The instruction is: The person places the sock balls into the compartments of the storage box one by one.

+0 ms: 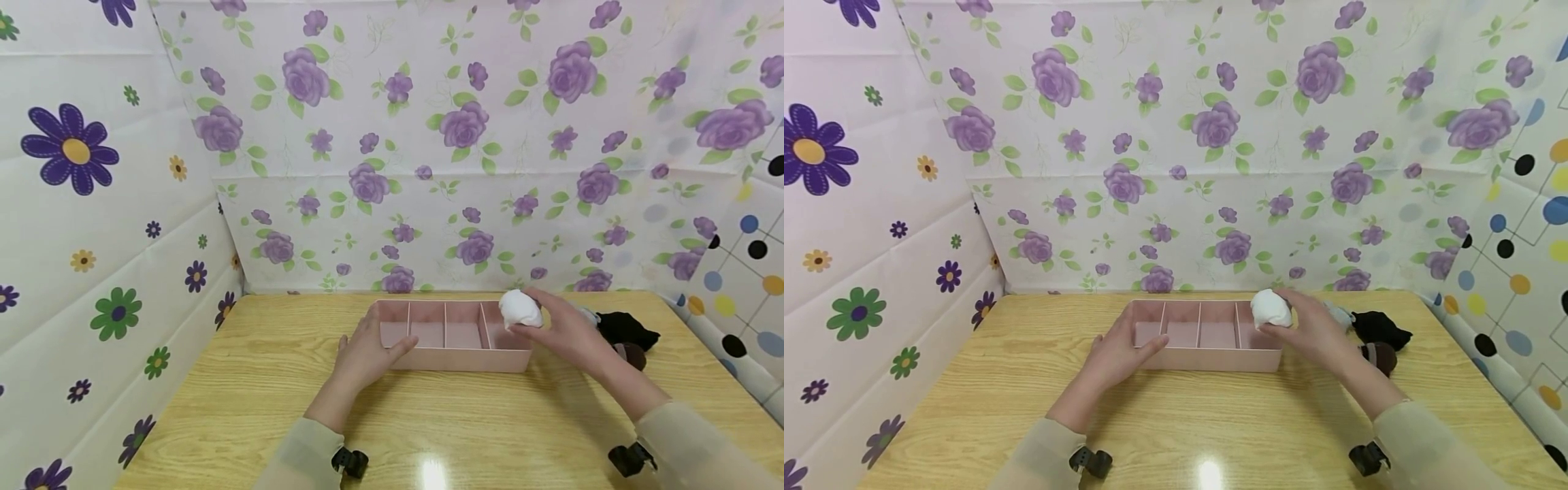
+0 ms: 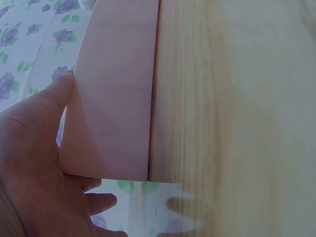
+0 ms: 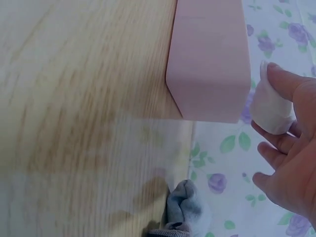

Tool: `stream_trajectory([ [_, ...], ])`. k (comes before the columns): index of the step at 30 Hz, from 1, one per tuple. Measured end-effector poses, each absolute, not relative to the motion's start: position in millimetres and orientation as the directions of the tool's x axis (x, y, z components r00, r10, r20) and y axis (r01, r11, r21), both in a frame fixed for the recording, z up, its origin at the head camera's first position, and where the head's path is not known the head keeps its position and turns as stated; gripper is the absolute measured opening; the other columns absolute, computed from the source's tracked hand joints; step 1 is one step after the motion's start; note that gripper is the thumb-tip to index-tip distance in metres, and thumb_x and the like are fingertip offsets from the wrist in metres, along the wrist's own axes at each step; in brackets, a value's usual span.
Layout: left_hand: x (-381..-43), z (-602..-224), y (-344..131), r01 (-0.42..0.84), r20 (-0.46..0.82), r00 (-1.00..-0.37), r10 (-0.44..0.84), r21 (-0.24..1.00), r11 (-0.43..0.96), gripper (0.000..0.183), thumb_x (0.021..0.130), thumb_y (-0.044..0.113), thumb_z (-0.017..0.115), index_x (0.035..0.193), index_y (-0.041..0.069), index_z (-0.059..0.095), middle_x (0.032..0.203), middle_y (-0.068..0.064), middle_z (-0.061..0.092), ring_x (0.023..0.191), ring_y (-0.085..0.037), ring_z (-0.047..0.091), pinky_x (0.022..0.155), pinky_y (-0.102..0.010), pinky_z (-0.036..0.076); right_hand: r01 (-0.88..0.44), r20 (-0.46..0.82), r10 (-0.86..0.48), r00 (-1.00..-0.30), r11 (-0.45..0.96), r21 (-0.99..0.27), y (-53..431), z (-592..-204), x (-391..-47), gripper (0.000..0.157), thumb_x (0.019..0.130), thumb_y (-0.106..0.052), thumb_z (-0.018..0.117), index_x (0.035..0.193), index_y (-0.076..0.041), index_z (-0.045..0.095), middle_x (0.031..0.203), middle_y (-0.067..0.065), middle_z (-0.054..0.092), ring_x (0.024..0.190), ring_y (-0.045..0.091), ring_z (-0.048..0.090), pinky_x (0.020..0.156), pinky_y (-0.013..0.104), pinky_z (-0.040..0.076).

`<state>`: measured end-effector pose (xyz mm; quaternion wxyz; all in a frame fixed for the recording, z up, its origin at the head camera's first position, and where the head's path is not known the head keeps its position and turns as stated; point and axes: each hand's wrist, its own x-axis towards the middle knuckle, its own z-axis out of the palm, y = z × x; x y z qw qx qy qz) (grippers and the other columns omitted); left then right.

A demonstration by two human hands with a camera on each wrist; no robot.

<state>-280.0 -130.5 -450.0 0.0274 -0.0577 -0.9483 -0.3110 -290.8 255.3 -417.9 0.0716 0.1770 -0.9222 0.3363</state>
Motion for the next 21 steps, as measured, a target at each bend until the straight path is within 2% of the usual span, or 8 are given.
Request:
stream_trajectory([
  [9, -280, -449, -130, 0.124, 0.082, -0.992, 0.094, 0.583, 0.803, 0.121, 0.097, 0.079, 0.065, 0.177, 0.004, 0.015, 0.180, -0.017, 0.027, 0.164, -0.038, 0.029, 0.127, -0.078, 0.014, -0.381, 0.210, -0.322, -0.923, 0.697, -0.608, 245, -427, -292, 0.078, 0.099, -0.044, 0.085, 0.160, -0.006, 0.055, 0.152, 0.021, 0.063, 0.131, 0.043, 0.064, 0.096, 0.061, 0.058],
  [21, -279, -448, -130, 0.119, 0.074, -0.993, 0.094, 0.585, 0.802, 0.120, 0.098, 0.079, 0.065, 0.177, 0.005, 0.014, 0.180, -0.017, 0.026, 0.165, -0.038, 0.029, 0.128, -0.077, 0.013, -0.413, 0.216, -0.358, -0.909, 0.689, -0.596, 238, -433, -294, 0.067, 0.101, -0.037, 0.085, 0.155, -0.007, 0.060, 0.147, 0.017, 0.066, 0.128, 0.038, 0.067, 0.091, 0.054, 0.059],
])
